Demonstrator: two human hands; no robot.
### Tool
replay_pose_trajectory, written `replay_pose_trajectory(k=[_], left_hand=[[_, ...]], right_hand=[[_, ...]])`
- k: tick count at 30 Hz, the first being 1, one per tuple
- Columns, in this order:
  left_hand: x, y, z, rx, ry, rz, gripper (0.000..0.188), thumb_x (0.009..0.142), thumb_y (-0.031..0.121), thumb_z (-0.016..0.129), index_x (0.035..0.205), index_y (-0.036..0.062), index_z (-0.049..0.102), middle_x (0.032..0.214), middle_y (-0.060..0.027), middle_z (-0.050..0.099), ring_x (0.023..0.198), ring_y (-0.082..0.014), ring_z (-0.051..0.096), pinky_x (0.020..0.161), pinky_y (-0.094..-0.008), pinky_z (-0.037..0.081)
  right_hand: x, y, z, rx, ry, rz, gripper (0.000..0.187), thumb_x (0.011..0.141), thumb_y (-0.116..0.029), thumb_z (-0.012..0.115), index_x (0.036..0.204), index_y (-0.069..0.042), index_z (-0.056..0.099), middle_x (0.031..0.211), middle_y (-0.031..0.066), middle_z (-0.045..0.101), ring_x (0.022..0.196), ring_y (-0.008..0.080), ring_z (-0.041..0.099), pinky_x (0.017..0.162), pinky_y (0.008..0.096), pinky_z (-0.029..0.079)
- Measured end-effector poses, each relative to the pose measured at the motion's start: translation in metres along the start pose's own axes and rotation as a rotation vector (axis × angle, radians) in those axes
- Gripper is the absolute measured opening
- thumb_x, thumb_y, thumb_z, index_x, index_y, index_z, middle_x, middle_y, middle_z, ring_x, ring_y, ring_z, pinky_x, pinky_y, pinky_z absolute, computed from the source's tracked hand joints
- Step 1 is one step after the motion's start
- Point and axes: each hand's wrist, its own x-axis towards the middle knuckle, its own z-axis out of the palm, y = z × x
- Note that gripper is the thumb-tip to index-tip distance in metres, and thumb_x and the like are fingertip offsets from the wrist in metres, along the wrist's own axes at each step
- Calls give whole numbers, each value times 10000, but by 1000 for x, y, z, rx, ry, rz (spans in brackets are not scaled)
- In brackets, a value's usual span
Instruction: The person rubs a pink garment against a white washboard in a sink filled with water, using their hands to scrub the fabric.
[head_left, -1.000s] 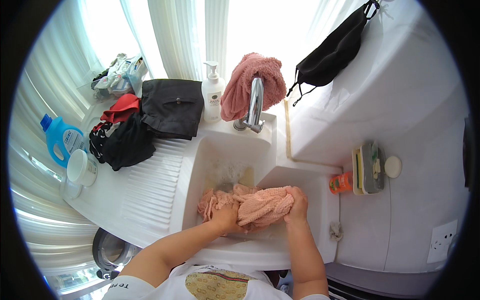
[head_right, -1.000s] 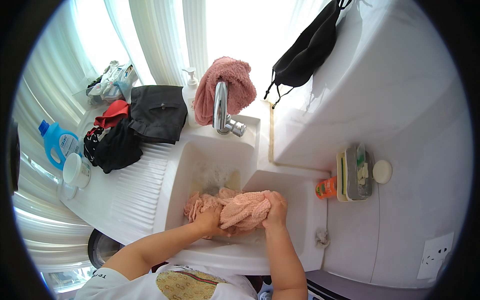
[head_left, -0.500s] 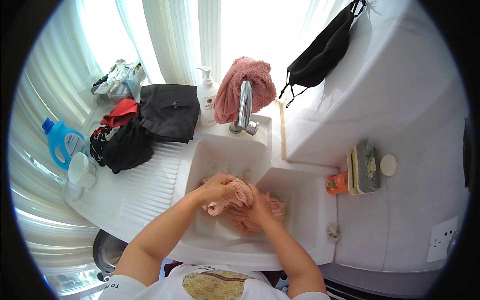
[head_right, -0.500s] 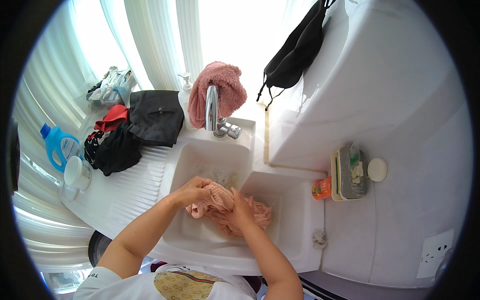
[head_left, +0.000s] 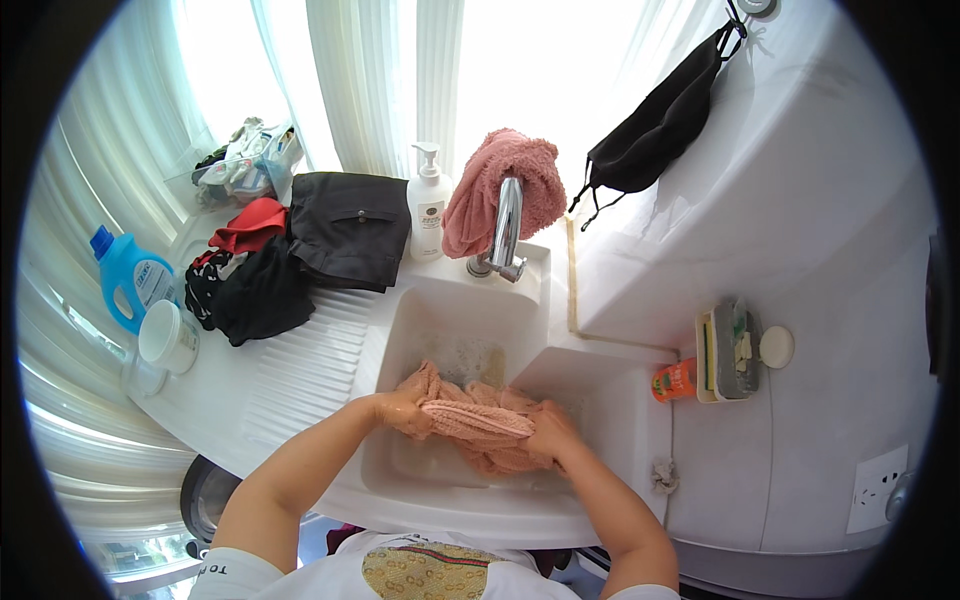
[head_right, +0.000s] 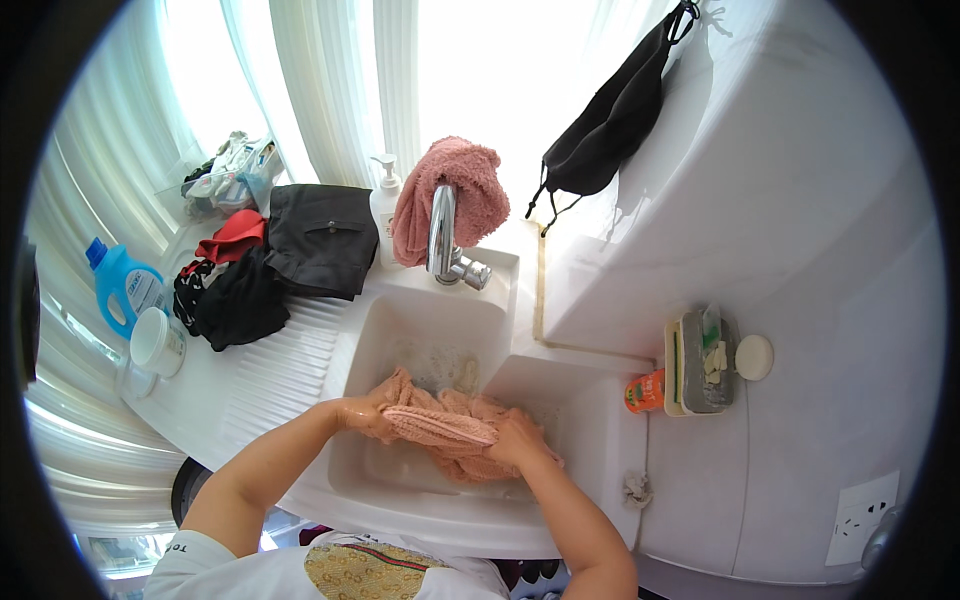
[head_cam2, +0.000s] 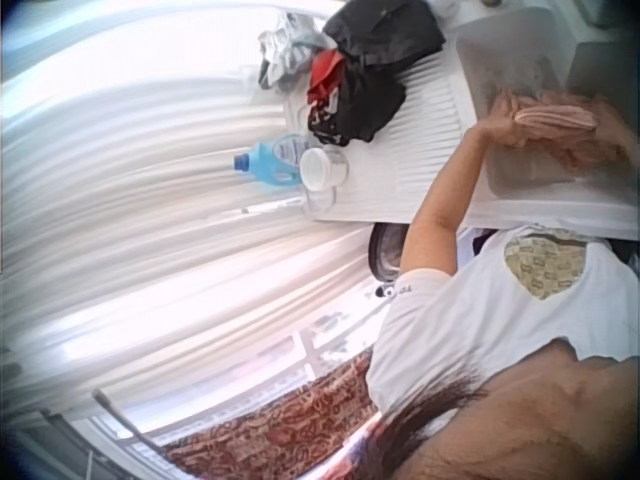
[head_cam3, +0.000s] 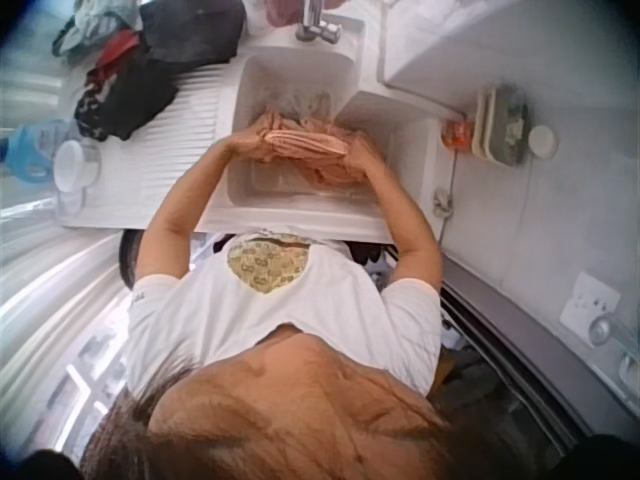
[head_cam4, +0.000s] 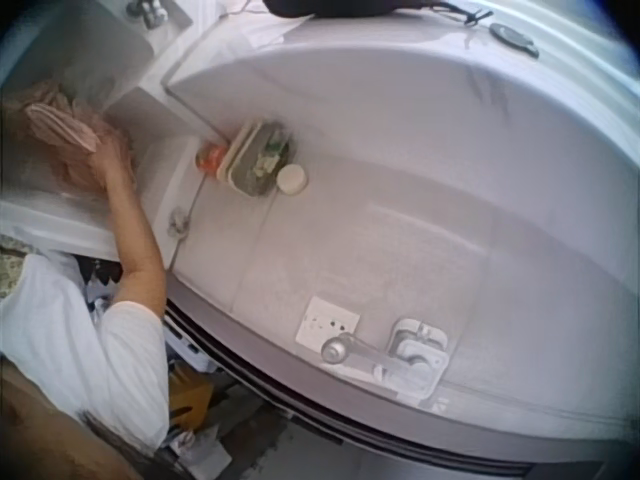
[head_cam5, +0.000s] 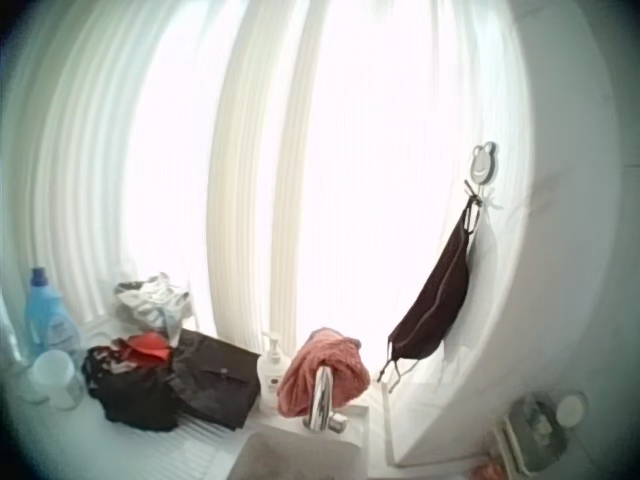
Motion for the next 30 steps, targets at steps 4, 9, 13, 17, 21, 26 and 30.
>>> replay_pose_trajectory(k=[4, 9, 13, 17, 21, 26, 30], left_hand=[[-6, -7, -6, -712, -18, 283, 524, 782, 203, 699, 1237, -4, 543, 1174, -133, 624, 1053, -228, 622, 893, -376, 518], [24, -6, 4, -1147, 131, 183, 690, 891, 525, 606, 1315, -6, 480, 1313, -188, 545, 1177, -314, 566, 1025, -469, 458], [55, -17, 33, -1153, 221, 124, 822, 872, 733, 393, 1341, 64, 482, 1332, -190, 522, 1248, -337, 509, 1051, -506, 428], [62, -37, 43, -1287, 213, 56, 859, 855, 785, 343, 1299, 69, 509, 1302, -151, 542, 1153, -326, 559, 985, -472, 469], [77, -47, 67, -1059, 324, 34, 726, 870, 742, 412, 1199, 115, 568, 1220, -122, 586, 1053, -310, 592, 916, -435, 492], [45, 9, 77, -1292, 280, -10, 536, 882, 643, 508, 1069, 154, 623, 1057, -107, 662, 939, -268, 648, 773, -398, 548], [84, -64, 57, -1381, 206, 120, 472, 917, 576, 490, 965, 130, 640, 932, -98, 675, 847, -266, 661, 727, -415, 564]], right_hand=[[-15, 15, -17, 1142, -298, -167, 534, 762, -185, 673, 1244, 19, 565, 1211, 154, 631, 1095, 280, 614, 933, 416, 488], [1, -20, 7, 1880, -284, 21, 719, 915, -592, 520, 1337, -10, 496, 1320, 172, 557, 1182, 306, 561, 1013, 425, 452], [39, -56, 63, 1743, 150, -148, 555, 923, -500, 565, 1196, -19, 610, 1403, 147, 485, 1280, 300, 470, 1051, 441, 407], [21, -119, 104, 587, 757, -481, 391, 848, -357, 656, 950, 19, 677, 1399, 159, 462, 1288, 300, 443, 1031, 419, 403], [58, -111, 90, 742, 882, -56, 308, 745, -233, 707, 892, 34, 660, 1207, 165, 555, 1125, 305, 532, 985, 373, 422], [54, -105, 105, 853, 1012, -192, 278, 732, -171, 678, 921, 32, 660, 1136, 151, 604, 1072, 302, 561, 951, 372, 436], [42, -116, 125, 674, 753, -226, 236, 714, -146, 685, 882, 18, 663, 1135, 147, 611, 1088, 297, 558, 928, 343, 446]])
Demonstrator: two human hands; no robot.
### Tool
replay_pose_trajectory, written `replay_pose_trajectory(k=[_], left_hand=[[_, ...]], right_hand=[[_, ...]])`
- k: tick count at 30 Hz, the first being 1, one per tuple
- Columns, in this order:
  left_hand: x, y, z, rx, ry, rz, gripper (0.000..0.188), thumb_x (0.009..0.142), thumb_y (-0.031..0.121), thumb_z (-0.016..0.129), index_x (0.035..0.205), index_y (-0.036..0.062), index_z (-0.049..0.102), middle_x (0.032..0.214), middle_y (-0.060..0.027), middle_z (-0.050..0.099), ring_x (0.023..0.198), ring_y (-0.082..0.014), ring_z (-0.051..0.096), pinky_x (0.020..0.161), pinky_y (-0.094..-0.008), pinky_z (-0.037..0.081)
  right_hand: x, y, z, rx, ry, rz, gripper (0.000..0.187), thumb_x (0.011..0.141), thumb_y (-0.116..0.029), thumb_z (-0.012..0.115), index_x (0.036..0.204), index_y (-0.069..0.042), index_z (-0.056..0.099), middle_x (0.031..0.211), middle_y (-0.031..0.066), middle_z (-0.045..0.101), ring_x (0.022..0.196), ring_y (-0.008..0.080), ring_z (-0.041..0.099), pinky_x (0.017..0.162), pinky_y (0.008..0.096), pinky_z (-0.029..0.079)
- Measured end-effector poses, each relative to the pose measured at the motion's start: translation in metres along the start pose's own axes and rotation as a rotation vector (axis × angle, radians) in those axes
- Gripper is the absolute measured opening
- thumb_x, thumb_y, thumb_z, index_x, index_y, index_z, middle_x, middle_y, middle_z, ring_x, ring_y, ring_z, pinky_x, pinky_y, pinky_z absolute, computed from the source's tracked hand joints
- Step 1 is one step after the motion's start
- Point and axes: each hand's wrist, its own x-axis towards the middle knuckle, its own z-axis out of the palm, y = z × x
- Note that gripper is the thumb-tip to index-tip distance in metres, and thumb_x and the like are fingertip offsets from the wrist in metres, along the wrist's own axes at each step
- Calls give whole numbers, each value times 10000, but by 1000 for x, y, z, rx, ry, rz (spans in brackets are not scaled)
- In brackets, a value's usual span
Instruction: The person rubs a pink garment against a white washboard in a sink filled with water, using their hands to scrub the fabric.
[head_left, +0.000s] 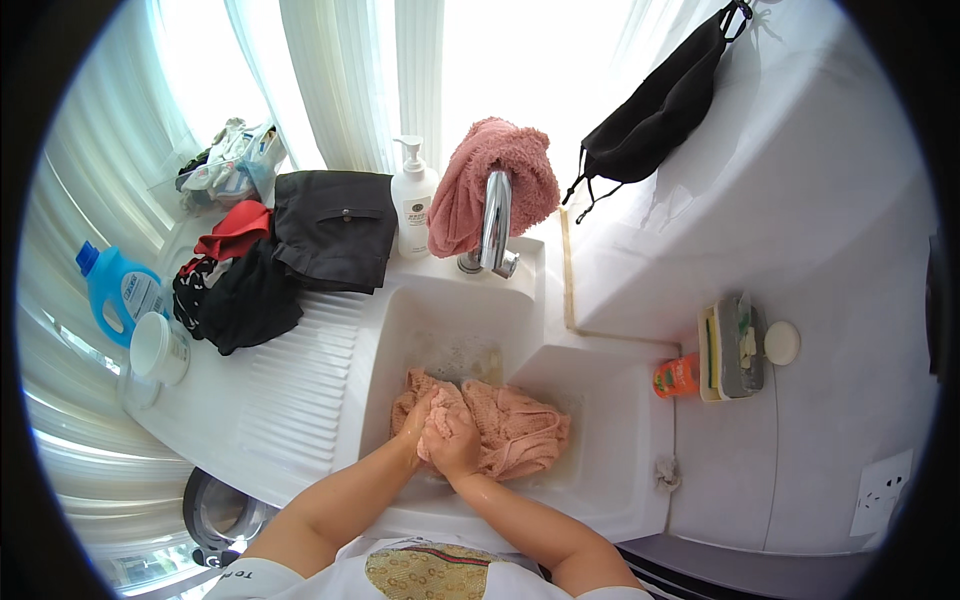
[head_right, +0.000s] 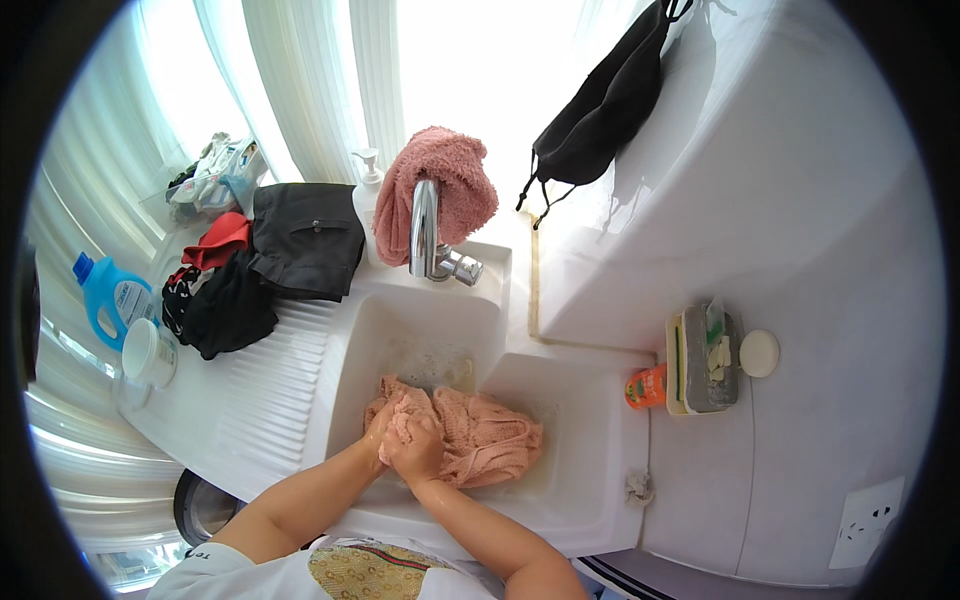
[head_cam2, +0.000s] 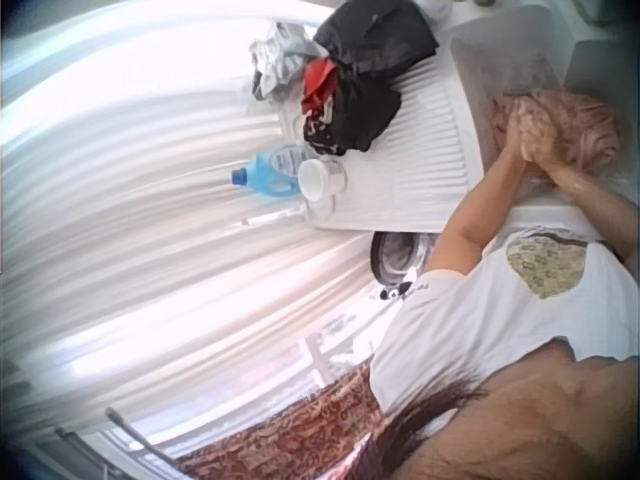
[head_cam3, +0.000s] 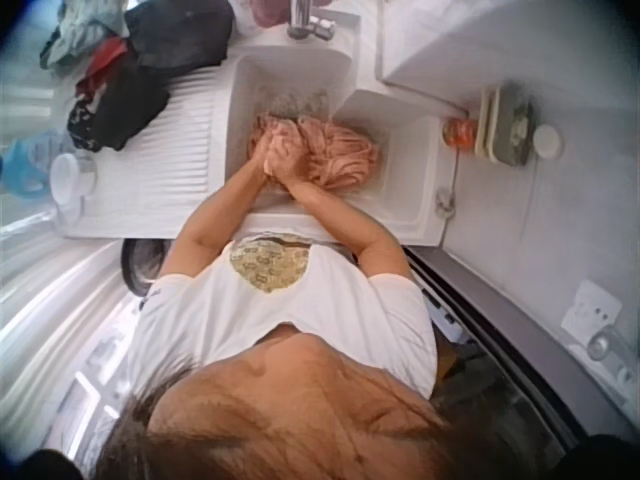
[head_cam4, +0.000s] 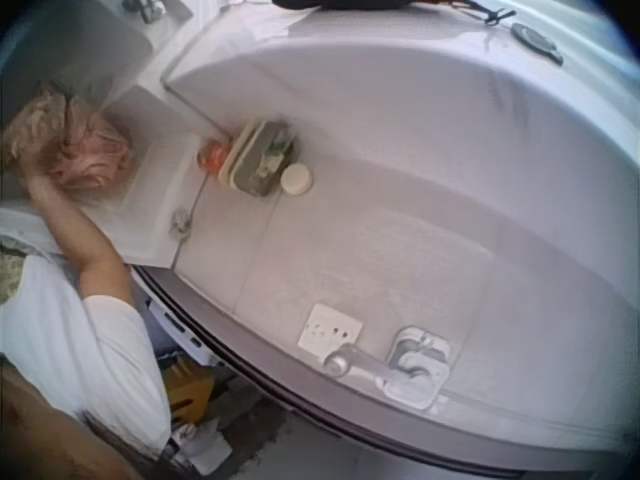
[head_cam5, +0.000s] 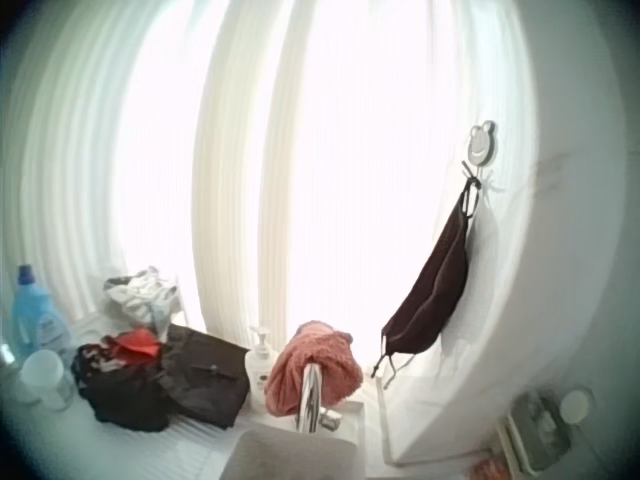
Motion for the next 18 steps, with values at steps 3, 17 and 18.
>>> replay_pose_trajectory(k=[3, 17, 18], left_hand=[[0, -8, 16, -20, 73, 82, 457, 957, 526, 441, 989, 114, 636, 960, -102, 673, 867, -258, 655, 752, -405, 558], [0, -2, 4, 49, -46, 3, 355, 964, 444, 438, 1035, 146, 617, 1007, -87, 661, 939, -246, 643, 784, -388, 544], [0, 2, -4, -72, -181, -18, 338, 976, 421, 436, 1017, 146, 629, 986, -85, 667, 937, -250, 648, 797, -401, 548]], right_hand=[[43, 34, -4, 157, 189, 231, 237, 715, -156, 684, 882, 12, 667, 1086, 151, 622, 1040, 322, 573, 890, 350, 467], [15, 5, 2, 23, 259, -116, 298, 777, -253, 624, 845, 32, 674, 1102, 239, 581, 972, 394, 559, 896, 443, 438], [5, -2, 2, -71, 226, -322, 300, 783, -257, 613, 846, 29, 676, 1083, 241, 592, 967, 397, 560, 893, 443, 438]])
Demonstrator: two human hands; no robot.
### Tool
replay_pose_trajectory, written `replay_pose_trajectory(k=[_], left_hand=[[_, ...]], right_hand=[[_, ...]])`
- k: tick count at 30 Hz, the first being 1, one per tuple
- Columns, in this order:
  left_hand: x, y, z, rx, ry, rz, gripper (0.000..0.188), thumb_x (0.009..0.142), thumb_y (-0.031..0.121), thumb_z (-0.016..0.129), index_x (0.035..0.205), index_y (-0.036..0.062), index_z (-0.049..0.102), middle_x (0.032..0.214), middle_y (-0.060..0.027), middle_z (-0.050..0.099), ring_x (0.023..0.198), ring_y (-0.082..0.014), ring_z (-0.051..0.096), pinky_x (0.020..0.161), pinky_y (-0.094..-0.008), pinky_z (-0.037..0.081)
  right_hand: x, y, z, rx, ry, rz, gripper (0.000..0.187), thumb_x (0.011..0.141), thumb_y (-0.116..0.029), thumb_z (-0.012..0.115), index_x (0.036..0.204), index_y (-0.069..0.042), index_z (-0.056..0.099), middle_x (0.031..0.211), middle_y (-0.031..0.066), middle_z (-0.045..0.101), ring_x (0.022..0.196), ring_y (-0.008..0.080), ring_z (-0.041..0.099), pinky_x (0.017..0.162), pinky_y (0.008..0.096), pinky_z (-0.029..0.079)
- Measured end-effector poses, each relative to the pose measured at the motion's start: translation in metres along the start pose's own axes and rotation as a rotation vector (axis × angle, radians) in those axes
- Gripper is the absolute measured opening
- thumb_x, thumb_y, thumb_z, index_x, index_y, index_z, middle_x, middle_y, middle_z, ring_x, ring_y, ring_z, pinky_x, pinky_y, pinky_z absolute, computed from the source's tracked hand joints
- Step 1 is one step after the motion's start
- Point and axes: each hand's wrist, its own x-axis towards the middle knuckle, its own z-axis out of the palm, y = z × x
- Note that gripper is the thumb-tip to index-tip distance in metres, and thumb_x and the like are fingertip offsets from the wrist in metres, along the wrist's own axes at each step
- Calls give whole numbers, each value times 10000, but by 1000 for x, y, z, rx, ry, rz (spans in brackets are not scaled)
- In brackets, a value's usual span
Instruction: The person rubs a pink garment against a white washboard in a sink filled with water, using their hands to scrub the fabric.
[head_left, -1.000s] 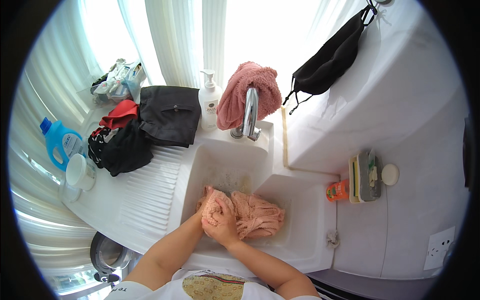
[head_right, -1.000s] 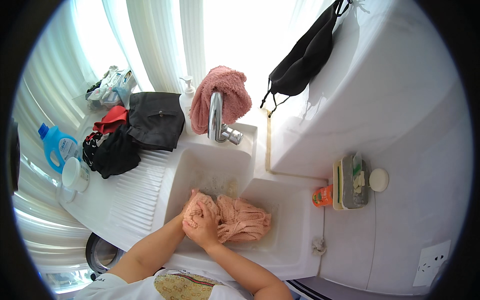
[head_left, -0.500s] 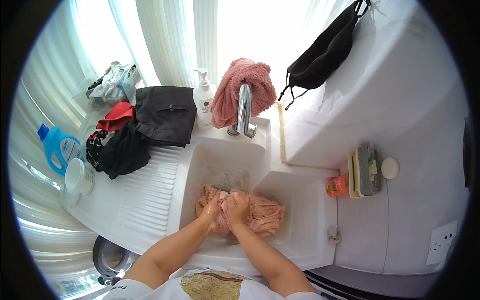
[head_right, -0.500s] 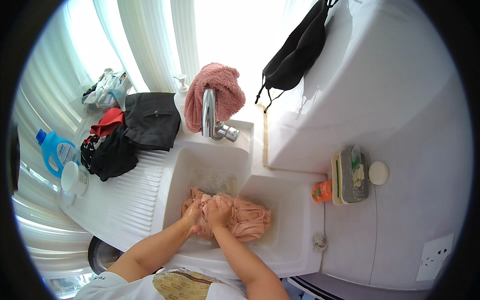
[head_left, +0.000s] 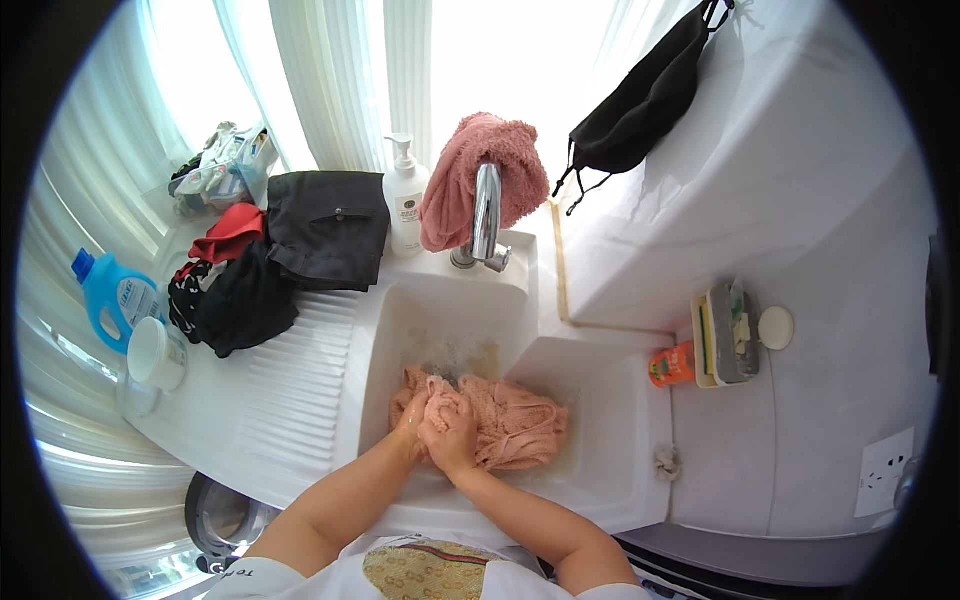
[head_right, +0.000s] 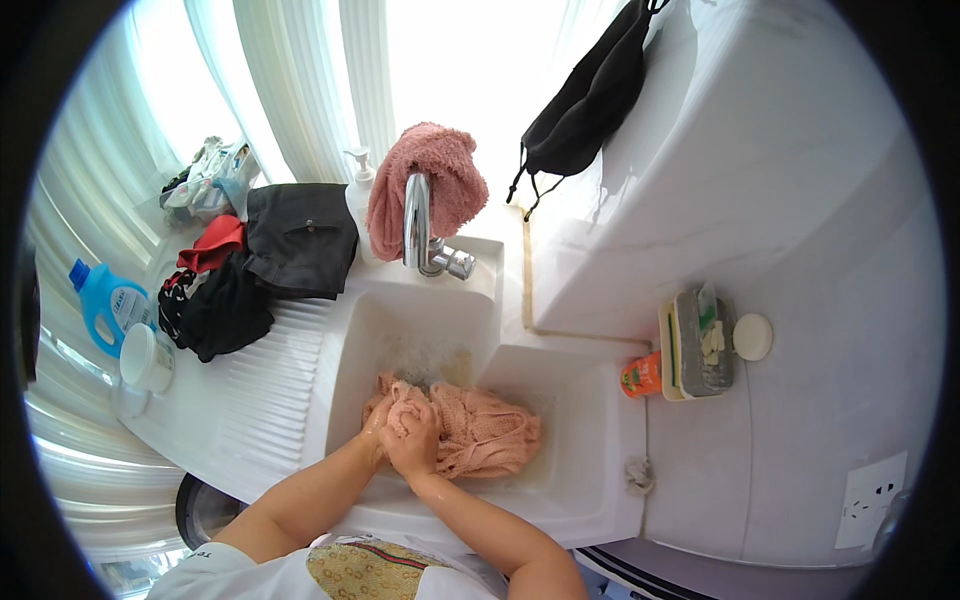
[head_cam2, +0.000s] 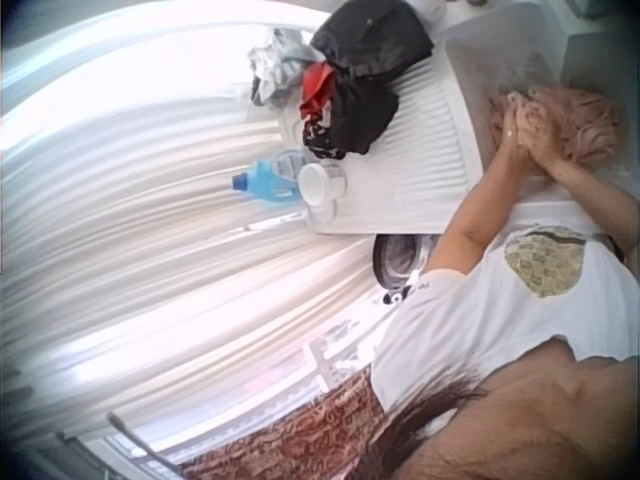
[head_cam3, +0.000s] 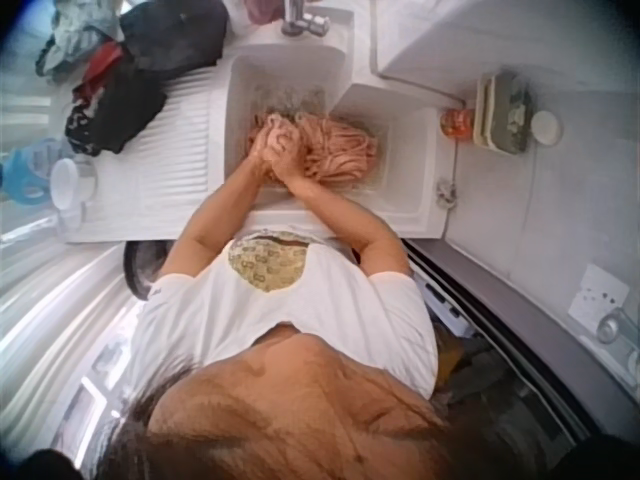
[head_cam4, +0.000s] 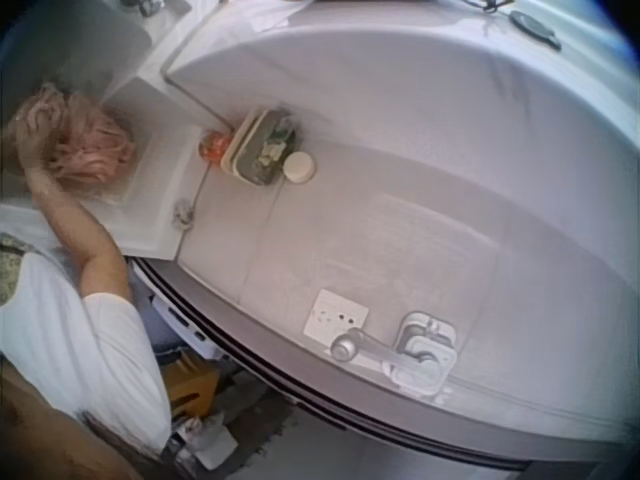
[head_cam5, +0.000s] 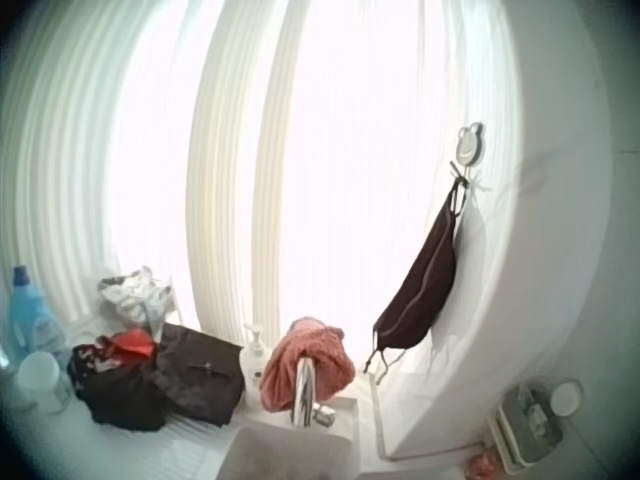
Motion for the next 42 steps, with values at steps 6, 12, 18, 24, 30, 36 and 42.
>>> replay_pose_trajectory(k=[6, 12, 18, 24, 30, 36, 42], left_hand=[[-10, -10, 30, 138, 302, 79, 344, 965, 394, 463, 985, 100, 641, 958, -104, 677, 865, -249, 663, 773, -405, 559], [30, -13, -58, 34, 53, 110, 341, 952, 382, 497, 1010, 87, 656, 990, -112, 690, 886, -248, 666, 791, -382, 559], [28, -9, -37, 100, 119, 54, 392, 950, 407, 511, 1078, 64, 651, 1059, -119, 685, 942, -267, 665, 819, -404, 559], [-6, -14, 35, 184, 291, 63, 385, 953, 412, 511, 1058, 69, 653, 1040, -117, 686, 909, -274, 667, 794, -405, 562], [17, -13, -6, 195, 251, 70, 366, 967, 365, 463, 1039, 58, 648, 1012, -136, 683, 859, -276, 667, 765, -407, 557], [-18, -5, 78, 301, 439, -7, 482, 950, 494, 447, 998, 56, 642, 926, -128, 686, 789, -262, 657, 700, -382, 541], [-33, 41, 82, 1050, 381, 406, 353, 900, 369, 611, 827, 24, 635, 816, -97, 688, 720, -193, 633, 614, -349, 475]], right_hand=[[40, 20, -13, 155, -90, 735, 246, 754, -191, 622, 860, 26, 673, 966, 191, 637, 904, 350, 612, 831, 426, 479], [-4, -10, 2, -40, -41, 57, 299, 708, -221, 686, 871, 29, 660, 1063, 209, 614, 963, 376, 587, 868, 426, 466], [21, 27, 11, 40, 113, 486, 250, 757, -203, 668, 874, 17, 670, 1088, 197, 574, 1017, 373, 539, 896, 419, 446], [-3, -3, 3, 29, -172, 147, 215, 711, -215, 678, 794, -18, 671, 1029, 160, 606, 966, 384, 557, 855, 459, 458], [13, 41, 12, 15, 86, 321, 232, 719, -244, 667, 745, -15, 647, 942, 195, 612, 966, 374, 557, 807, 464, 466], [23, 29, -5, 122, -30, 341, 243, 747, -230, 635, 763, 12, 650, 847, 217, 644, 806, 394, 596, 737, 463, 481], [86, 55, -87, 232, -254, 520, 281, 806, -253, 659, 860, 21, 688, 797, 139, 668, 755, 174, 638, 685, 326, 495]])
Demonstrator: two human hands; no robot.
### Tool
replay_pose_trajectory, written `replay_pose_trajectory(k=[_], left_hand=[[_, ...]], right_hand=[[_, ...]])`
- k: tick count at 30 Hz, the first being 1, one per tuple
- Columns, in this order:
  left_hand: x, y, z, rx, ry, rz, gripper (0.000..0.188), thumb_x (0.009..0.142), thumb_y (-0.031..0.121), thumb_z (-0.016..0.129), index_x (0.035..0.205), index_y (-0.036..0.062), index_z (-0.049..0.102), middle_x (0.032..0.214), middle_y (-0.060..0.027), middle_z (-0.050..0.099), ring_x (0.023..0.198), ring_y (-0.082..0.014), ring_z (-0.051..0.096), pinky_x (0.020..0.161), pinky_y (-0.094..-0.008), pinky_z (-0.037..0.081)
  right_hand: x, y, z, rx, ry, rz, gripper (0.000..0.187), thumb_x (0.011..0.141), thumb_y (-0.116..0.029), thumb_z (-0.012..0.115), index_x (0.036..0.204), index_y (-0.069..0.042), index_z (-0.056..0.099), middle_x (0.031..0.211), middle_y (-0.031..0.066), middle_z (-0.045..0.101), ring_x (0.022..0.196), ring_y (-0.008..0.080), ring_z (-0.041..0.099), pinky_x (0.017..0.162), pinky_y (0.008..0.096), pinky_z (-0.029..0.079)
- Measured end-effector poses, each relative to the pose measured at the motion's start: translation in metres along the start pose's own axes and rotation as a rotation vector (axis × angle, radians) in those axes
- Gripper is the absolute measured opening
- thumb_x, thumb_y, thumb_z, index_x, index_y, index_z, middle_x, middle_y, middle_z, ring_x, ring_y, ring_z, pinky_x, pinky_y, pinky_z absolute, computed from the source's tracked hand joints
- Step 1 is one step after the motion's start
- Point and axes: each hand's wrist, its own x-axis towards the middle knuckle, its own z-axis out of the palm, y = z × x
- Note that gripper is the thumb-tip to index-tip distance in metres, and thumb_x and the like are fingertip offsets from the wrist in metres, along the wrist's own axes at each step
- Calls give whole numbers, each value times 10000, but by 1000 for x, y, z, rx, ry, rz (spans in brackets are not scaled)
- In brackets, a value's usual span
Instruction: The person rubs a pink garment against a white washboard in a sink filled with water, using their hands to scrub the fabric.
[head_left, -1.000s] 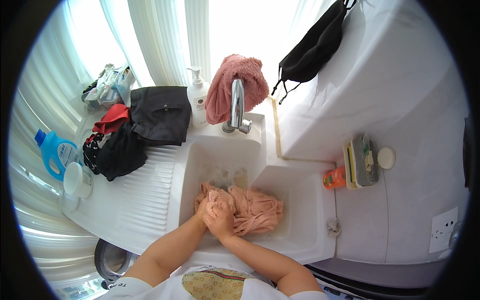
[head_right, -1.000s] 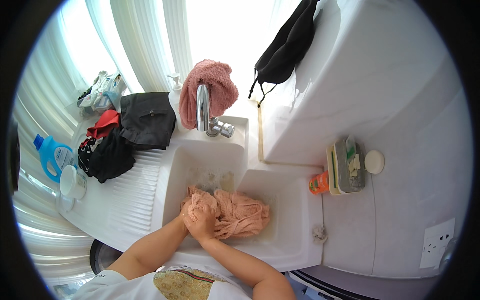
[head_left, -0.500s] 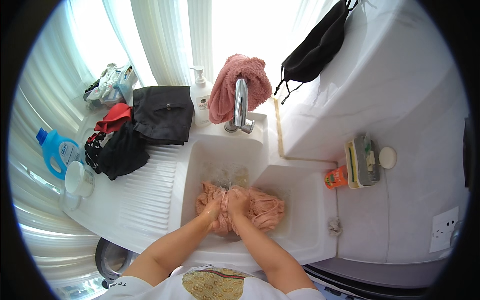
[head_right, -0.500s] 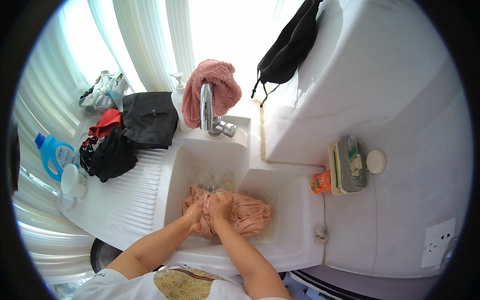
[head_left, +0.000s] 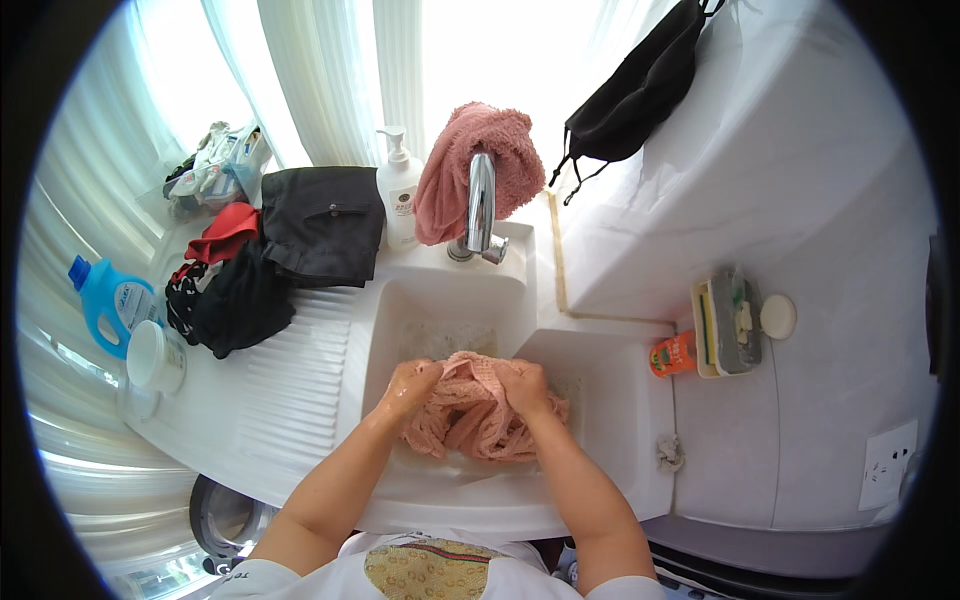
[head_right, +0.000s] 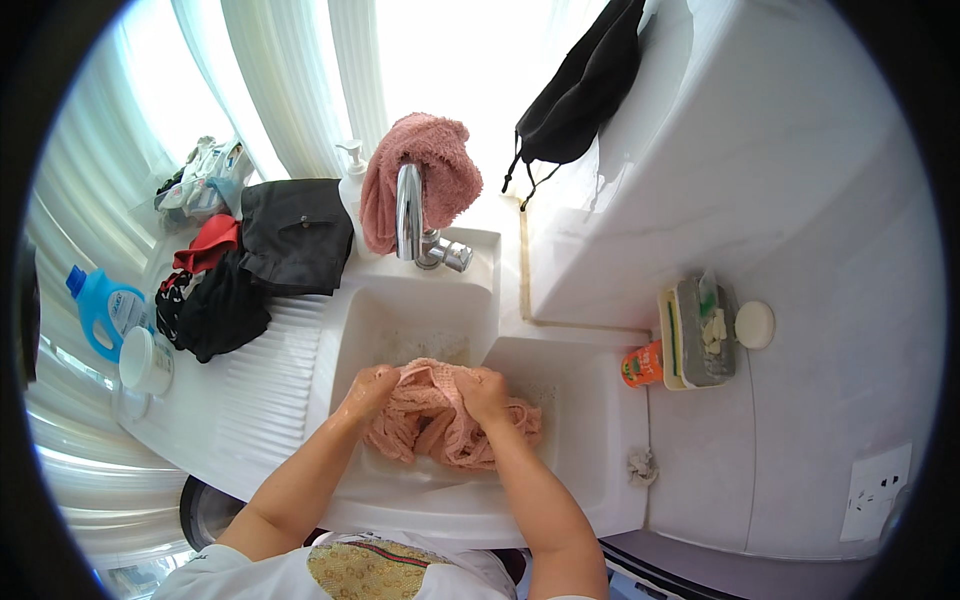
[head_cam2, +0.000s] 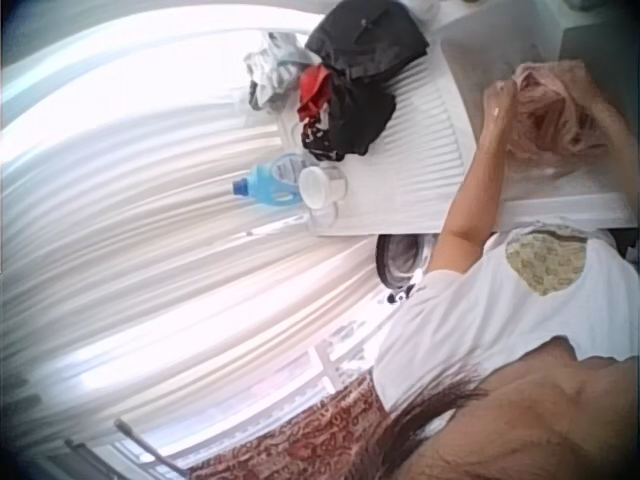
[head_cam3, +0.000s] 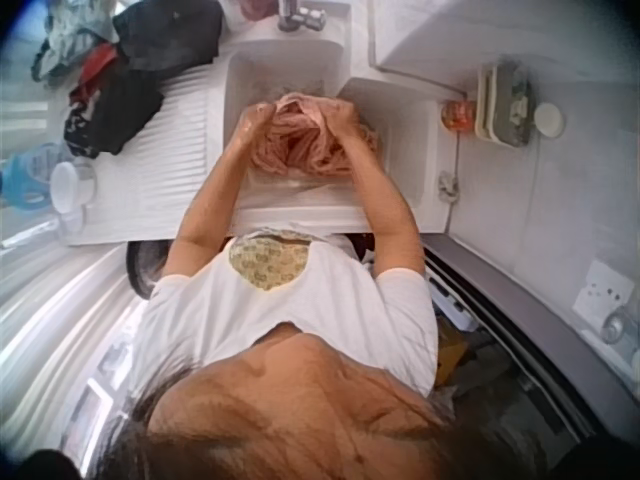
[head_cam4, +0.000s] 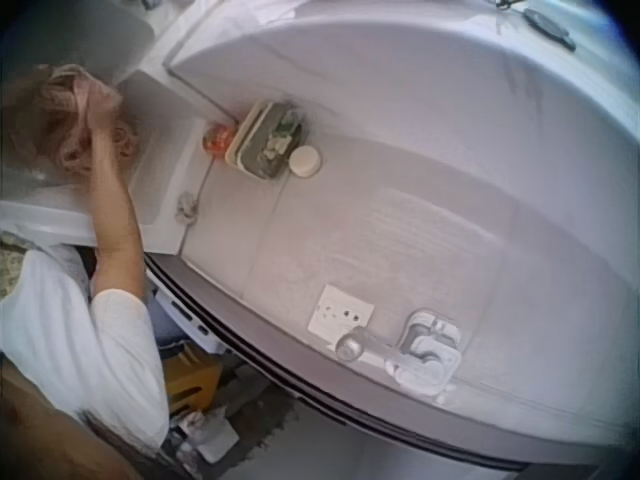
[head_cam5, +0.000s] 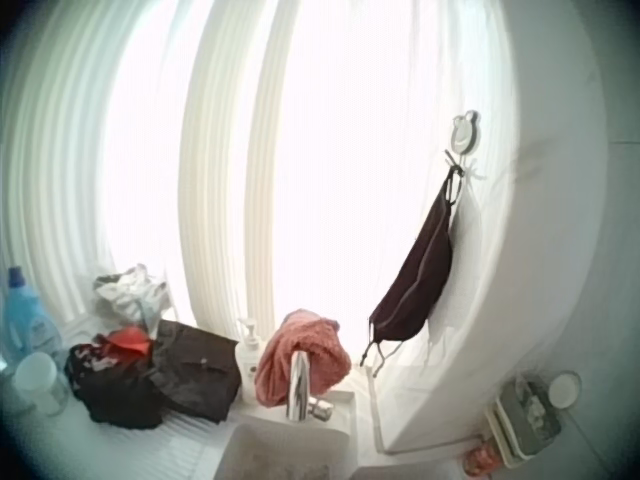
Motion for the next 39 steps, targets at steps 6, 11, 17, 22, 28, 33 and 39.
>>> replay_pose_trajectory(k=[6, 11, 17, 22, 28, 33, 39], left_hand=[[-43, 59, -20, 726, -253, 664, 349, 860, 349, 628, 715, 31, 621, 695, -132, 631, 659, -298, 622, 583, -411, 468], [-56, -20, 1, 1340, -665, 299, 367, 817, 407, 605, 875, 51, 677, 880, -150, 682, 805, -341, 666, 698, -448, 534], [-19, -47, 12, 1499, -364, 202, 449, 801, 310, 633, 1129, 5, 606, 1034, -167, 688, 982, -344, 651, 802, -464, 536], [25, -90, 13, 1643, 137, 368, 494, 742, 260, 723, 1171, 42, 609, 1009, -201, 679, 1080, -352, 601, 837, -434, 511], [12, -31, -27, 949, -227, 17, 188, 784, 202, 673, 921, 79, 638, 932, -117, 691, 1042, -284, 617, 781, -470, 524], [-27, -12, -55, -535, -377, -3, 272, 843, 220, 641, 1055, 72, 556, 1067, -92, 619, 1064, -297, 596, 852, -497, 525], [-3, -45, 13, -1044, 19, -253, 522, 905, 494, 591, 1196, 66, 527, 1185, -116, 582, 1046, -281, 597, 868, -446, 525]], right_hand=[[-37, -50, -76, -438, -309, -413, 301, 777, -317, 699, 804, -17, 695, 861, 130, 678, 737, 253, 645, 668, 325, 505], [-74, 21, -68, -685, -759, -512, 343, 768, -344, 726, 855, -14, 690, 968, 138, 681, 819, 298, 658, 730, 378, 526], [-54, 23, -23, -830, -196, -587, 308, 790, -327, 733, 897, -39, 705, 1226, 139, 599, 1189, 316, 510, 986, 429, 417], [-37, 47, 16, -1136, -229, -311, 247, 755, -223, 748, 907, -33, 713, 1334, 110, 548, 1316, 319, 405, 1072, 445, 354], [-44, 1, -34, -662, -222, -431, 183, 777, -161, 700, 908, -35, 720, 1326, 104, 572, 1290, 310, 457, 1054, 447, 383], [-60, -35, -43, 85, -207, -276, 228, 850, -140, 668, 1038, -13, 689, 1335, 139, 550, 1225, 274, 517, 1039, 377, 407], [-79, -3, 83, 219, -78, -298, 328, 892, -237, 666, 1131, -12, 664, 1287, 140, 549, 1237, 283, 479, 1024, 394, 407]])
